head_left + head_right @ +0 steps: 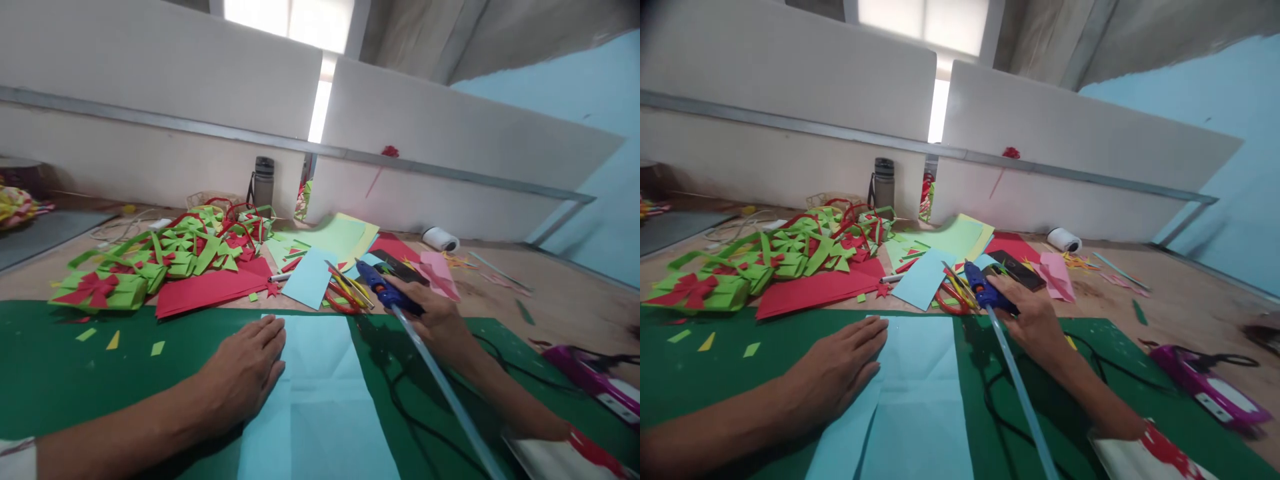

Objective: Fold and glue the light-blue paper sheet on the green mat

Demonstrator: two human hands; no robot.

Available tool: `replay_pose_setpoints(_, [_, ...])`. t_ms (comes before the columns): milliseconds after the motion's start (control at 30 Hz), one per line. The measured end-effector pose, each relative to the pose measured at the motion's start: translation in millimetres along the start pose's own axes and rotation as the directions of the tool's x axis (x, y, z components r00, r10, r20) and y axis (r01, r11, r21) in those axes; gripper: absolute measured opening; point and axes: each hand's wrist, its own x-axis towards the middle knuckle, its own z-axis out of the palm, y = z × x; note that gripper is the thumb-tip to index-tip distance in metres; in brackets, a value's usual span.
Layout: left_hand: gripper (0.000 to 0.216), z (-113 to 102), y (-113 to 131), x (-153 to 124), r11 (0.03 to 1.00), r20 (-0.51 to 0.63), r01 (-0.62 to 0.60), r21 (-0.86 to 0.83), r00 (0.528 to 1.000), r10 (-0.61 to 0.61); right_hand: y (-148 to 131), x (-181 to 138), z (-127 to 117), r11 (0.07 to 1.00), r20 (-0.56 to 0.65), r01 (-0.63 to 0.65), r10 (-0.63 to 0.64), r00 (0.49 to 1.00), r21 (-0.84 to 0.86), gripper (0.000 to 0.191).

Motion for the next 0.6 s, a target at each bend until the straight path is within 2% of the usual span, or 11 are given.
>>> replay_pose_setpoints(167, [0.042, 3, 0, -1, 1.0, -0.029, 0.012, -0.005, 1.0, -0.012, 11, 2, 13, 0.985, 0.092, 0.113, -0.102, 0.991, -0.133, 0.039])
replay_pose_setpoints(267, [0.042, 4, 0, -2, 1.0, -0.015, 0.005, 0.012, 1.0, -0.004, 17, 3, 18, 0.975, 0.135, 0.13, -0.107, 0.985, -0.181, 0.037])
replay_pose_setpoints(400, [0.042, 5, -1, -2, 1.0, -0.027, 0.008, 0.022, 1.0, -0.007, 20, 3, 21, 0.963, 0.205, 0.16, -0.115, 0.972, -0.216, 0.045])
replay_pose_setpoints(533, [0.043, 5, -2, -2, 1.0, -0.036, -0.005, 0.004, 0.999, 0.005, 10, 4, 16, 0.96, 0.228, 0.156, -0.101, 0.968, -0.234, 0.05])
replay_pose_setpoints(600, [0.042, 6, -1, -1, 1.0, -0.045, -0.002, -0.007, 0.999, 0.002, -3, 5, 10, 0.96, 0.21, 0.14, -0.089, 0.974, -0.243, 0.045])
